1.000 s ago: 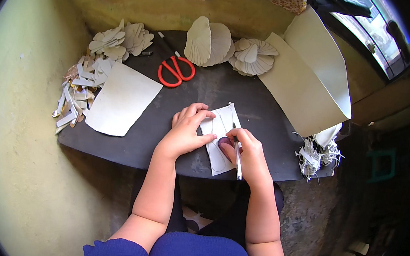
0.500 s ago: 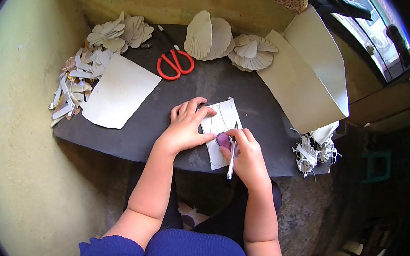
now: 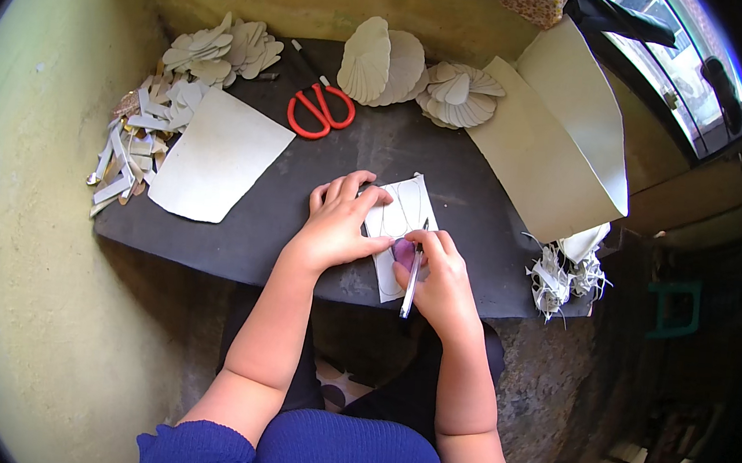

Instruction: The person traces a purple template onto a white sheet of paper using a pen. They then pick up a larger white sheet of paper and hold it up to inspect it.

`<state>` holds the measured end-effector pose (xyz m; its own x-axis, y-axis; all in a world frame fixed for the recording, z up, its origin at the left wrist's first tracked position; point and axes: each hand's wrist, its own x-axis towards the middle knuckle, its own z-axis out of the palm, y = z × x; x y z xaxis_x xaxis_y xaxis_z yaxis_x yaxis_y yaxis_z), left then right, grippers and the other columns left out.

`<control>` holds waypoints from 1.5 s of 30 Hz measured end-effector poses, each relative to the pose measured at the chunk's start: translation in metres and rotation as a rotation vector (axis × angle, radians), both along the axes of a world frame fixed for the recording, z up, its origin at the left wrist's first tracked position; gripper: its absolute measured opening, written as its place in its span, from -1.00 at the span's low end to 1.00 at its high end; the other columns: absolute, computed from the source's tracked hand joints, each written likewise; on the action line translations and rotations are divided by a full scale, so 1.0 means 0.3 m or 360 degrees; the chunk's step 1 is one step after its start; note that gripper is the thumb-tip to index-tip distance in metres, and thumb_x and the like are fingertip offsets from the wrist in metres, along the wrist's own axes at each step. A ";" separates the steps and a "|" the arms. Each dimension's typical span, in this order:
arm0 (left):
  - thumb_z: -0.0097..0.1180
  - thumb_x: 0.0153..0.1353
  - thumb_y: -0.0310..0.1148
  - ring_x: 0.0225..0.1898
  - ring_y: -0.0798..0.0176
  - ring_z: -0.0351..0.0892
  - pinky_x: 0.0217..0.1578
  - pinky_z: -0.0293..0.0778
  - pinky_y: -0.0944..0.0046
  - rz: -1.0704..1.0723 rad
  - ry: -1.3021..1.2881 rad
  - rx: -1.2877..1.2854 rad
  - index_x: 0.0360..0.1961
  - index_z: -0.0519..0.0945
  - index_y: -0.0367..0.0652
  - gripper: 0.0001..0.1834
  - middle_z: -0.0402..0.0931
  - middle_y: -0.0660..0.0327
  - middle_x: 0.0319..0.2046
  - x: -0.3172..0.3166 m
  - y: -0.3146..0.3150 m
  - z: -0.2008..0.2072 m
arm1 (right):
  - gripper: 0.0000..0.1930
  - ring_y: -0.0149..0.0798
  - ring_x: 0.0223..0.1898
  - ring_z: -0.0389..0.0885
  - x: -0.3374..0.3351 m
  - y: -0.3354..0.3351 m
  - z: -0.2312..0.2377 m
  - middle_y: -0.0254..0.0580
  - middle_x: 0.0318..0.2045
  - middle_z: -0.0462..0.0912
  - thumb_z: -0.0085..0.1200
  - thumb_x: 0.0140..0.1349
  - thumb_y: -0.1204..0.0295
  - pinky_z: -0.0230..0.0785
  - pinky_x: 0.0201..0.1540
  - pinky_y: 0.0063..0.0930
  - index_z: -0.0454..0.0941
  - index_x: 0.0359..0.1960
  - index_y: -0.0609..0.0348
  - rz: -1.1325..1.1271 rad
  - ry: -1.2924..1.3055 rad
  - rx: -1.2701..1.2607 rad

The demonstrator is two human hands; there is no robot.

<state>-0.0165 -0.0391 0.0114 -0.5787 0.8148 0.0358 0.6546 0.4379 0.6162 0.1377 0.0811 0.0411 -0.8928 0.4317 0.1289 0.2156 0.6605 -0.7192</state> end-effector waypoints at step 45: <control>0.41 -0.13 -0.01 0.38 -0.01 0.09 0.36 -0.11 -0.06 0.0049 0.0031 -0.0046 0.06 0.52 0.09 -0.33 0.22 0.11 0.28 0.009 0.014 -0.004 | -0.66 -0.02 -0.27 0.65 -0.011 0.033 -0.003 0.00 -0.22 0.55 0.27 0.05 0.59 0.53 -0.20 -0.30 0.54 -0.09 0.23 0.0116 0.0014 -0.0099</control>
<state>-0.0139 -0.0349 0.0103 -0.6030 0.7973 0.0241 0.6524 0.4755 0.5902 0.1345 0.0908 0.0402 -0.9210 0.3733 0.1117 0.1622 0.6280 -0.7612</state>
